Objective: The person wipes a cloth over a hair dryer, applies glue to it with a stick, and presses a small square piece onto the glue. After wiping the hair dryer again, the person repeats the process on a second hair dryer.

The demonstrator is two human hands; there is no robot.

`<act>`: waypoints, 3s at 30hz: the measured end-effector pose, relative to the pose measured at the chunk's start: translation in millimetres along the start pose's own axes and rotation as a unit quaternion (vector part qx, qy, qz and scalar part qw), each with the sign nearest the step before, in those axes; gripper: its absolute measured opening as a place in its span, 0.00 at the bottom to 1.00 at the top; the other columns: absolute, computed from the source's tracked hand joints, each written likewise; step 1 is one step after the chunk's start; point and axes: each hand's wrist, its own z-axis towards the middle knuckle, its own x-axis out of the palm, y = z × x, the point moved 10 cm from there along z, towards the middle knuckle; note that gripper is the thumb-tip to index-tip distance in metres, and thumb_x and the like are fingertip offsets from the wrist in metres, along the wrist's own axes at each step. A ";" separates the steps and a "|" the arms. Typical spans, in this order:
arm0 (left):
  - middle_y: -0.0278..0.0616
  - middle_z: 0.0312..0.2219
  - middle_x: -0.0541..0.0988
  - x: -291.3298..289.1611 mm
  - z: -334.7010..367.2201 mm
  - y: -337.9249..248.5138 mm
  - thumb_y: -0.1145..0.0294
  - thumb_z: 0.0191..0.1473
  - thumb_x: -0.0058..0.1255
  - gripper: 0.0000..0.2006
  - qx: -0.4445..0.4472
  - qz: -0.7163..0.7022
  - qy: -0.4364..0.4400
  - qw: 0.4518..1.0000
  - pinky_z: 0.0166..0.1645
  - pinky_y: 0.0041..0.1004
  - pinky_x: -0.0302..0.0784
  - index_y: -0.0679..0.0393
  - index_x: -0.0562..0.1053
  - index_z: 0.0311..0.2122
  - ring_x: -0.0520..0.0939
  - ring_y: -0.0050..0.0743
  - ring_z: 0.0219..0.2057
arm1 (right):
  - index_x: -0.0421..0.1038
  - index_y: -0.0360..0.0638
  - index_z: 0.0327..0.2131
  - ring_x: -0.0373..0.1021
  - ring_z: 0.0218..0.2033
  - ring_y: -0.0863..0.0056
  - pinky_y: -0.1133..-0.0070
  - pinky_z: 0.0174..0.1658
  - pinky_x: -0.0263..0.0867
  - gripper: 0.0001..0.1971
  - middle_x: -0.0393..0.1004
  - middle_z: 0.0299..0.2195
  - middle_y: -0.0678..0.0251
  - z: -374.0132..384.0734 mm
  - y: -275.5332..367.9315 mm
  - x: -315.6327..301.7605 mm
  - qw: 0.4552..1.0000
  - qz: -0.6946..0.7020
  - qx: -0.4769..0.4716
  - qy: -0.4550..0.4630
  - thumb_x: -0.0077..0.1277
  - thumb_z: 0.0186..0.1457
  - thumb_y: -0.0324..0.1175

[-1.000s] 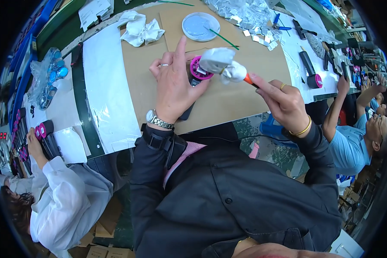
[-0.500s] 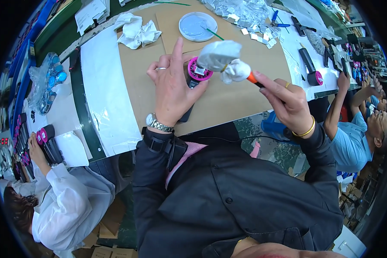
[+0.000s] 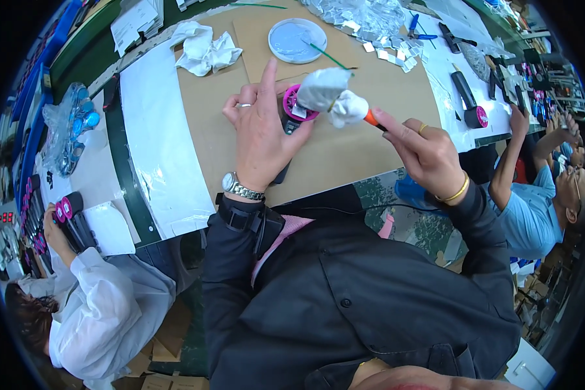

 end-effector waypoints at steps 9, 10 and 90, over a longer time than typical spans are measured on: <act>0.30 0.49 0.83 0.2 -4.8 1.0 0.59 0.46 0.71 0.55 0.006 0.001 -0.004 1.000 0.62 0.46 0.51 0.61 0.53 0.75 0.72 0.37 0.51 | 0.76 0.41 0.62 0.65 0.21 0.70 0.75 0.27 0.62 0.28 0.70 0.23 0.61 3.1 -5.0 -23.6 0.994 0.082 0.042 -0.052 0.60 0.57 0.15; 0.30 0.49 0.83 0.5 -4.5 1.3 0.59 0.46 0.71 0.55 0.004 0.002 -0.001 1.000 0.62 0.46 0.51 0.61 0.53 0.75 0.72 0.37 0.51 | 0.76 0.43 0.62 0.65 0.20 0.69 0.75 0.26 0.62 0.29 0.70 0.22 0.61 3.7 -4.3 -27.0 0.993 0.089 0.040 -0.063 0.61 0.56 0.16; 0.37 0.38 0.84 -104.4 27.4 70.8 0.66 0.60 0.64 0.05 -0.098 0.022 -0.105 0.989 0.56 0.37 0.64 0.54 0.82 0.36 0.81 0.35 0.43 | 0.61 0.46 0.72 0.61 0.11 0.86 0.87 0.15 0.57 0.26 0.73 0.22 0.67 -58.5 -49.1 71.0 0.688 0.609 0.393 0.026 0.46 0.75 0.37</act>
